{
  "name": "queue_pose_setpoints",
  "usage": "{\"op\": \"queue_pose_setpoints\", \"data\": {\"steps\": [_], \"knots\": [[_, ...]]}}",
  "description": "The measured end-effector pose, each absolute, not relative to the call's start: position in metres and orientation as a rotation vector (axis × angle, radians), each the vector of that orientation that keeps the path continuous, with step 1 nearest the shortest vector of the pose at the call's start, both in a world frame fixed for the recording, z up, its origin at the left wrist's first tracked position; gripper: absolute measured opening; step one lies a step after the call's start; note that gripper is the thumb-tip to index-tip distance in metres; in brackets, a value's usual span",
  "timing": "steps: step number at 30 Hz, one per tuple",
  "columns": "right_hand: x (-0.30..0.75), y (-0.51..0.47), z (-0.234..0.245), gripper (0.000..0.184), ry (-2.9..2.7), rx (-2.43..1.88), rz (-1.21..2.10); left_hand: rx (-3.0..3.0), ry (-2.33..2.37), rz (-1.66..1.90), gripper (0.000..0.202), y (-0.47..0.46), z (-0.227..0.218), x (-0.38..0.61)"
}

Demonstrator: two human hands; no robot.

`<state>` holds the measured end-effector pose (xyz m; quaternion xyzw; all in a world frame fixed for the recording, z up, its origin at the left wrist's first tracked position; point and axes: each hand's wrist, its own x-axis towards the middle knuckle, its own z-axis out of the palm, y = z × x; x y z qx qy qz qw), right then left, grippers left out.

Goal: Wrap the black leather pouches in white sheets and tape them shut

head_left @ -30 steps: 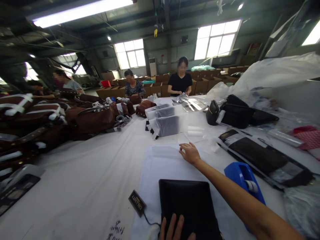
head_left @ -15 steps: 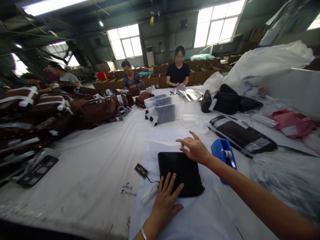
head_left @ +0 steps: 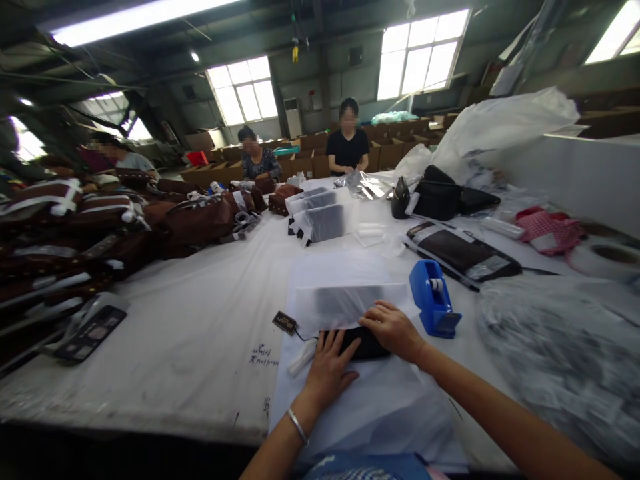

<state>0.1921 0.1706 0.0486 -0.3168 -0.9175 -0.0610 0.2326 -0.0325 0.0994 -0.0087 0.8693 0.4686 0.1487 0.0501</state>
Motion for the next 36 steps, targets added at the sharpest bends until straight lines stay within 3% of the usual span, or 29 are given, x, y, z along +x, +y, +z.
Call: {"op": "queue_pose_setpoints", "data": {"steps": [2,6,8,11,16,23,26,31,36], "knots": [[0.198,0.169,0.041,0.031,-2.525,-0.841,-0.176,2.667,1.413,0.474,0.078,0.097,-0.006,-0.034],[0.205,0.169,0.032,0.038,-2.531,-0.799,-0.177,2.664,1.363,0.714,0.039,0.096,0.006,-0.042],[0.206,0.169,0.029,0.038,-2.533,-0.8,-0.168,2.627,1.384,0.873,0.031,0.101,0.016,-0.044],[0.206,0.168,0.025,0.036,-2.541,-0.801,-0.15,2.657,1.427,0.902,0.036,0.12,0.033,-0.042],[0.214,0.16,0.022,0.031,-2.588,-0.85,-0.028,2.806,1.333,0.573,0.05,0.147,0.034,-0.03],[0.227,0.113,0.063,0.023,-2.53,-0.934,0.76,2.833,1.335,0.476,0.05,0.133,0.013,-0.032],[0.222,0.088,0.082,0.034,-2.609,-0.949,0.922,2.839,1.321,0.468,0.049,0.13,0.015,-0.033],[0.204,0.054,0.083,0.064,-2.762,-0.929,0.809,2.837,1.316,0.445,0.05,0.132,0.015,-0.034],[0.193,0.038,0.068,0.023,-2.729,-0.988,0.784,2.826,1.315,0.452,0.053,0.133,0.013,-0.034]]}}
